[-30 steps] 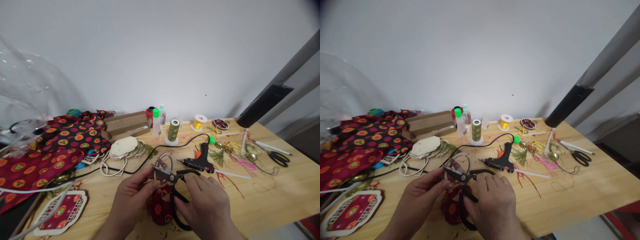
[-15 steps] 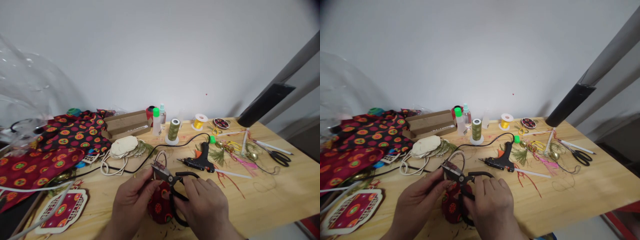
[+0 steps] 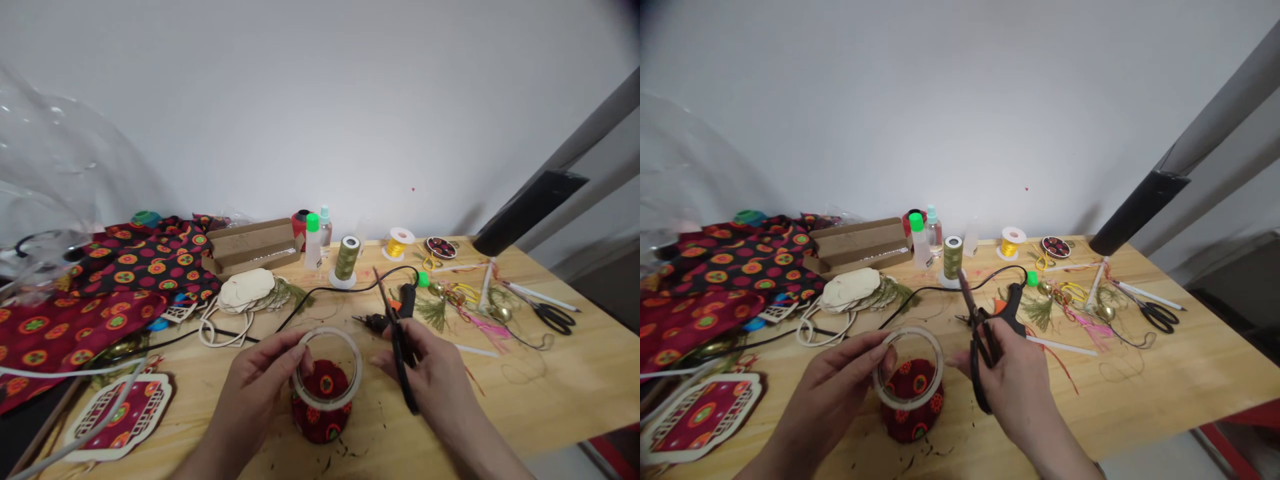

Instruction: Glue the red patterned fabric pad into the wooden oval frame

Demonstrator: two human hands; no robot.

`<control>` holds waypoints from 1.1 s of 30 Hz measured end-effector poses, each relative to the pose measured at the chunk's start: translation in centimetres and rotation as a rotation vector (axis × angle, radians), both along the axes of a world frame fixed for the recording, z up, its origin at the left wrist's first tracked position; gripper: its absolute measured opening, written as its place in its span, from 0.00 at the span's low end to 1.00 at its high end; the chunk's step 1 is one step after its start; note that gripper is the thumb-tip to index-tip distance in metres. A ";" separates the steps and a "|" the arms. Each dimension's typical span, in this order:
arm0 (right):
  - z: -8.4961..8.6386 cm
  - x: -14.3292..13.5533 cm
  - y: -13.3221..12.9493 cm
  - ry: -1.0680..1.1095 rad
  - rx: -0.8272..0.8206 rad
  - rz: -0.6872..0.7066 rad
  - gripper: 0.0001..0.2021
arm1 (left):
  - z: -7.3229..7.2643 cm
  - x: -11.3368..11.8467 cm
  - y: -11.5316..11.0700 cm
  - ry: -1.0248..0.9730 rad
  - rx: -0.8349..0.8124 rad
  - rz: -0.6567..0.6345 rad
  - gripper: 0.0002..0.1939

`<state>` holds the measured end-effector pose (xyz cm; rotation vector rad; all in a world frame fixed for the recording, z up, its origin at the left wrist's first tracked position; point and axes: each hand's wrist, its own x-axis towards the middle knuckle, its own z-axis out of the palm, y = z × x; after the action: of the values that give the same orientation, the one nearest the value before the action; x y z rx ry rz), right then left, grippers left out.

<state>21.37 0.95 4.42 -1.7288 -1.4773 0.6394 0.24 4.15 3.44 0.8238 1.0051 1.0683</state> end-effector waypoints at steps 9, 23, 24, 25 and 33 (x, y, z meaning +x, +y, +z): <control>0.2 -2.3 0.3 0.684 -0.253 0.315 0.15 | -0.2 -0.3 0.0 0.014 -0.132 -0.198 0.10; -0.5 -4.8 0.5 0.852 -0.133 0.018 0.14 | 0.2 -0.3 0.3 -0.150 -0.112 -0.063 0.16; -0.3 -4.9 0.4 0.818 -0.149 0.035 0.14 | 0.1 -0.3 0.3 -0.103 -0.111 -0.063 0.15; -0.3 -5.0 0.3 0.789 -0.168 0.056 0.14 | 0.0 -0.3 0.2 -0.064 -0.113 -0.066 0.15; -0.5 -3.8 -0.6 0.538 -0.229 0.180 0.15 | -0.1 -0.3 0.5 0.082 -0.070 -0.074 0.13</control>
<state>17.60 0.35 3.96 -1.4328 -1.2121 1.2970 -0.04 4.63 3.38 0.8466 1.0672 0.9379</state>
